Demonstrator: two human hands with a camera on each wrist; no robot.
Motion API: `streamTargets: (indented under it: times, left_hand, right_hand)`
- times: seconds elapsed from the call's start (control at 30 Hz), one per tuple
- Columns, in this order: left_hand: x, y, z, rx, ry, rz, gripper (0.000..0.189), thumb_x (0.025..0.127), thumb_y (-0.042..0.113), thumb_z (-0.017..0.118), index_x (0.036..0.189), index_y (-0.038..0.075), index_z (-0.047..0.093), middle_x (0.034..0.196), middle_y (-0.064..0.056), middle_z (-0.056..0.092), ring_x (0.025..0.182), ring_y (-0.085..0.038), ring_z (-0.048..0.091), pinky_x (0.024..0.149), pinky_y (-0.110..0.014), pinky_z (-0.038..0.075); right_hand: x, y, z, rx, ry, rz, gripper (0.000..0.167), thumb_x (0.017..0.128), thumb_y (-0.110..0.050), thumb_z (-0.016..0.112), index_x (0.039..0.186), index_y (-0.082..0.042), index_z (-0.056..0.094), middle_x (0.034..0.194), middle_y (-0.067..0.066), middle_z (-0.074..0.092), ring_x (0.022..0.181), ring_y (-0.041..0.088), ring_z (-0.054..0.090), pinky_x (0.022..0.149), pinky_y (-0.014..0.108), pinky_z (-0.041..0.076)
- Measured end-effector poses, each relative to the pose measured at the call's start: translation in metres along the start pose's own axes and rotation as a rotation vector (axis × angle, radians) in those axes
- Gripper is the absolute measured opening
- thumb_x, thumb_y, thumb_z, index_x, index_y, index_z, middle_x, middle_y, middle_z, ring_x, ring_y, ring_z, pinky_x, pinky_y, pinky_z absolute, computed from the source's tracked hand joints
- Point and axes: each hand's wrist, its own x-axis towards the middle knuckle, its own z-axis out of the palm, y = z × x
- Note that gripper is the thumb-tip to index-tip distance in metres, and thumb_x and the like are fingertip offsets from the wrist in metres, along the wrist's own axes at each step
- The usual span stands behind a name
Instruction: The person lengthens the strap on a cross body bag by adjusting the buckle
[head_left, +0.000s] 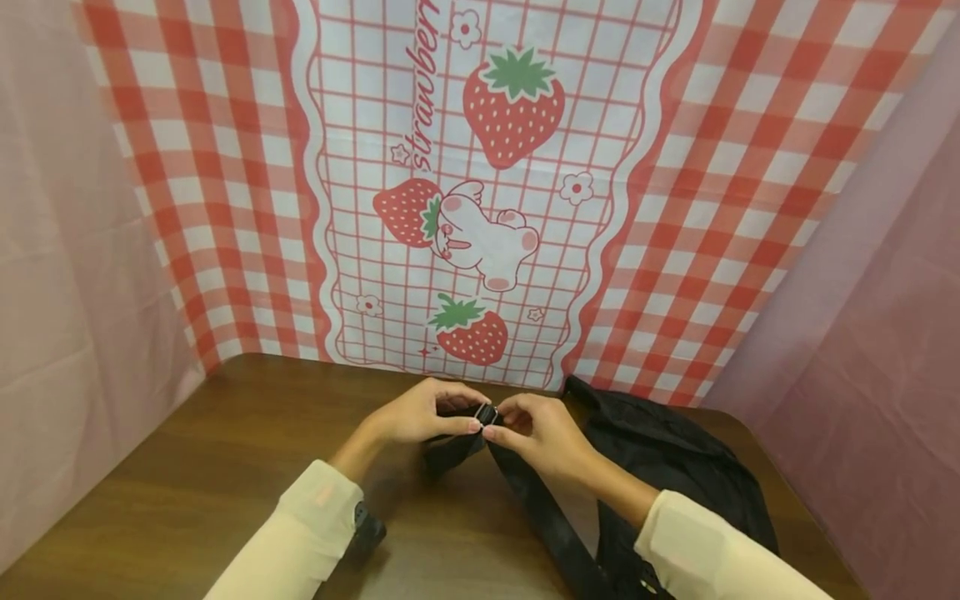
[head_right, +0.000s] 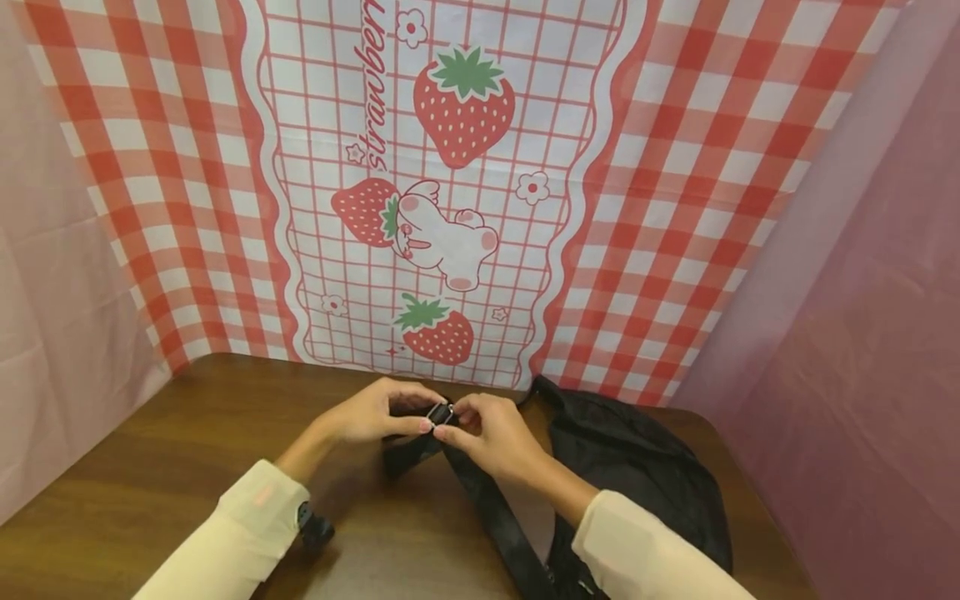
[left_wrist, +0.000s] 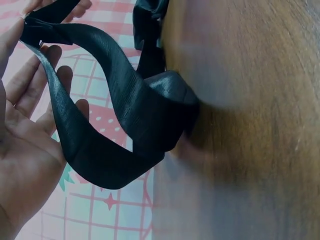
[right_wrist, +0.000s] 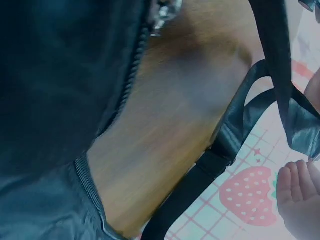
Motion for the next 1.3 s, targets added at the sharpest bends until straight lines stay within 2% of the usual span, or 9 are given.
streamTargets:
  times: [0.13, 0.27, 0.4, 0.53, 0.7, 0.9, 1.03, 1.3]
  left_hand:
    - [-0.001, -0.002, 0.001, -0.025, 0.018, 0.021, 0.035, 0.096, 0.023, 0.075, 0.13, 0.015, 0.069, 0.116, -0.008, 0.074, 0.106, -0.025, 0.07, 0.092, -0.034, 0.055]
    - [-0.002, -0.003, 0.001, -0.016, 0.048, 0.031, 0.035, 0.096, 0.022, 0.075, 0.13, 0.014, 0.069, 0.116, -0.005, 0.074, 0.109, -0.023, 0.069, 0.095, -0.033, 0.053]
    - [-0.002, -0.003, 0.001, -0.035, 0.076, 0.028, 0.035, 0.096, 0.022, 0.075, 0.129, 0.013, 0.07, 0.115, -0.004, 0.075, 0.102, -0.021, 0.069, 0.086, -0.03, 0.055]
    - [-0.003, -0.002, 0.0, -0.066, 0.099, 0.007, 0.034, 0.096, 0.026, 0.075, 0.128, 0.015, 0.071, 0.114, -0.003, 0.075, 0.099, -0.021, 0.07, 0.082, -0.031, 0.056]
    - [-0.002, 0.0, -0.003, -0.046, 0.126, -0.021, 0.037, 0.097, 0.031, 0.074, 0.13, 0.016, 0.071, 0.119, 0.0, 0.074, 0.108, -0.019, 0.069, 0.092, -0.035, 0.054]
    - [-0.002, 0.001, -0.004, -0.027, 0.172, -0.063, 0.035, 0.103, 0.036, 0.064, 0.13, 0.016, 0.072, 0.119, 0.0, 0.074, 0.104, -0.017, 0.069, 0.088, -0.035, 0.055]
    - [-0.001, -0.001, -0.005, -0.035, 0.197, -0.054, 0.032, 0.105, 0.032, 0.062, 0.127, 0.012, 0.073, 0.117, -0.003, 0.074, 0.103, -0.019, 0.069, 0.086, -0.033, 0.055]
    - [0.004, -0.004, -0.005, -0.03, 0.246, -0.056, 0.024, 0.103, 0.027, 0.065, 0.114, 0.009, 0.077, 0.104, -0.003, 0.075, 0.094, -0.019, 0.066, 0.08, -0.032, 0.054]
  right_hand:
    - [0.005, 0.003, 0.001, 0.028, -0.02, -0.02, 0.034, 0.088, -0.036, 0.082, 0.111, -0.011, 0.074, 0.091, -0.007, 0.07, 0.08, 0.005, 0.067, 0.074, 0.028, 0.057]
    - [0.009, 0.007, 0.0, 0.04, -0.033, -0.058, 0.034, 0.09, -0.038, 0.08, 0.111, -0.012, 0.075, 0.09, -0.008, 0.071, 0.08, 0.006, 0.067, 0.074, 0.029, 0.057]
    - [0.013, 0.01, -0.001, 0.042, -0.029, -0.094, 0.031, 0.092, -0.04, 0.078, 0.11, -0.015, 0.075, 0.09, -0.009, 0.071, 0.079, 0.006, 0.067, 0.073, 0.03, 0.057]
    - [0.017, 0.012, -0.001, 0.027, 0.003, -0.135, 0.029, 0.092, -0.041, 0.078, 0.108, -0.017, 0.075, 0.089, -0.011, 0.07, 0.079, 0.005, 0.066, 0.072, 0.03, 0.057]
    - [0.019, 0.014, -0.002, 0.026, 0.072, -0.166, 0.024, 0.09, -0.035, 0.081, 0.106, -0.017, 0.076, 0.088, -0.01, 0.07, 0.08, 0.005, 0.067, 0.073, 0.03, 0.057]
    - [0.018, 0.015, -0.002, 0.035, 0.142, -0.172, 0.023, 0.088, -0.03, 0.083, 0.105, -0.015, 0.077, 0.087, -0.009, 0.07, 0.079, 0.005, 0.067, 0.072, 0.029, 0.057]
    - [0.017, 0.015, -0.002, 0.039, 0.158, -0.174, 0.023, 0.088, -0.03, 0.083, 0.105, -0.015, 0.077, 0.087, -0.009, 0.069, 0.078, 0.005, 0.067, 0.071, 0.029, 0.058]
    - [0.017, 0.014, -0.001, 0.041, 0.158, -0.181, 0.025, 0.088, -0.029, 0.083, 0.106, -0.014, 0.076, 0.089, -0.008, 0.07, 0.08, 0.006, 0.067, 0.073, 0.032, 0.058]
